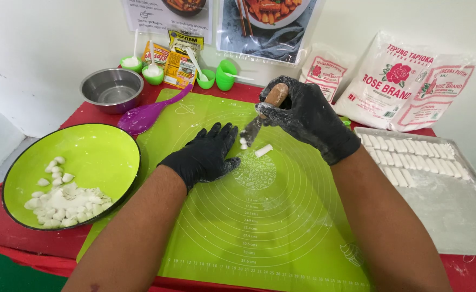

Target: Cutting small pieces of dough from a roll and arranging them on a metal tray for processing.

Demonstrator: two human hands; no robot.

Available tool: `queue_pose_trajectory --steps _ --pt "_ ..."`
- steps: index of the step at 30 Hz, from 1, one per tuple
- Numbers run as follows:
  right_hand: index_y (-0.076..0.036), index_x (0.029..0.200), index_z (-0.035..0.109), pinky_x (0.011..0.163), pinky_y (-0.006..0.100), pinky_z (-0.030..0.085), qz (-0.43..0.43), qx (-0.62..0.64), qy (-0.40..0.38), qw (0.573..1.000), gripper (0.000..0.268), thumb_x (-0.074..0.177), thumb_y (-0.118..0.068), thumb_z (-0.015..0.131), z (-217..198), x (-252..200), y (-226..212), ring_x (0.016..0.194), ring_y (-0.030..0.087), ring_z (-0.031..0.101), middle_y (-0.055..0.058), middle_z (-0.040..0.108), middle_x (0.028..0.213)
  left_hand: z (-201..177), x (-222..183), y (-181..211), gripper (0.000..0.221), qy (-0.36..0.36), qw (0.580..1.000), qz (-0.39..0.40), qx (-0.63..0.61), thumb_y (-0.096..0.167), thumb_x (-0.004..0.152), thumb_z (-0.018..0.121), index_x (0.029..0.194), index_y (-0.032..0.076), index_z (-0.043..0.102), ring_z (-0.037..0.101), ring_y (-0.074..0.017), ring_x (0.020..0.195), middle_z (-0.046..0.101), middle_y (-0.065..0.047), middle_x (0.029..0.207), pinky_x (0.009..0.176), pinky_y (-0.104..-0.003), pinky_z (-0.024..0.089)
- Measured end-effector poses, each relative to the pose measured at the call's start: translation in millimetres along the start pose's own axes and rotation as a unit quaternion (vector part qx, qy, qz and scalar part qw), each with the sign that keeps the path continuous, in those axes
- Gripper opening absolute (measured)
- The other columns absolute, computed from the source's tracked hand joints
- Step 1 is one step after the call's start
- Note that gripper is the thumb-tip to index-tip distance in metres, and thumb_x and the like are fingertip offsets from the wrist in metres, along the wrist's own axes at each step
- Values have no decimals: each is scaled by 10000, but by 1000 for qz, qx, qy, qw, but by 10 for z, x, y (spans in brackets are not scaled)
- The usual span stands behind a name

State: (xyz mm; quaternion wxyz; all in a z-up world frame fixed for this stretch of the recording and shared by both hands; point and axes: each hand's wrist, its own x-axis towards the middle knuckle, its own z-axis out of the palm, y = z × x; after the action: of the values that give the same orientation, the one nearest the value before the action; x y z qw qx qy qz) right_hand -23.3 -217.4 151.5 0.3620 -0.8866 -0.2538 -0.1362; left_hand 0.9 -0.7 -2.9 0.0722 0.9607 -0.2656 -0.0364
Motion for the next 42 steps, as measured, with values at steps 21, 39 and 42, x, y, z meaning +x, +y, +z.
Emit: queue_pose_trajectory --steps 21,39,42 --pt "20 1148 657 667 348 660 9 170 40 985 235 932 -34 733 -211 50 90 815 259 769 226 729 968 -599 -104 119 314 166 952 -134 -218 420 859 724 1169 382 752 711 -220 1121 789 92 1041 982 -410 557" --pt "55 1162 574 884 354 641 -9 117 71 991 145 1065 14 673 -349 -96 -12 948 280 730 215 707 1111 3 207 -88 77 324 941 87 -32 383 795 756 850 340 790 743 -292 829 781 8 854 644 -474 529" --pt "88 1108 590 883 374 642 -33 81 67 994 100 1086 26 666 -388 -112 -146 941 298 735 218 711 1085 -40 126 -51 64 317 945 76 -20 375 773 770 815 328 767 738 -294 818 773 7 838 628 -481 515"
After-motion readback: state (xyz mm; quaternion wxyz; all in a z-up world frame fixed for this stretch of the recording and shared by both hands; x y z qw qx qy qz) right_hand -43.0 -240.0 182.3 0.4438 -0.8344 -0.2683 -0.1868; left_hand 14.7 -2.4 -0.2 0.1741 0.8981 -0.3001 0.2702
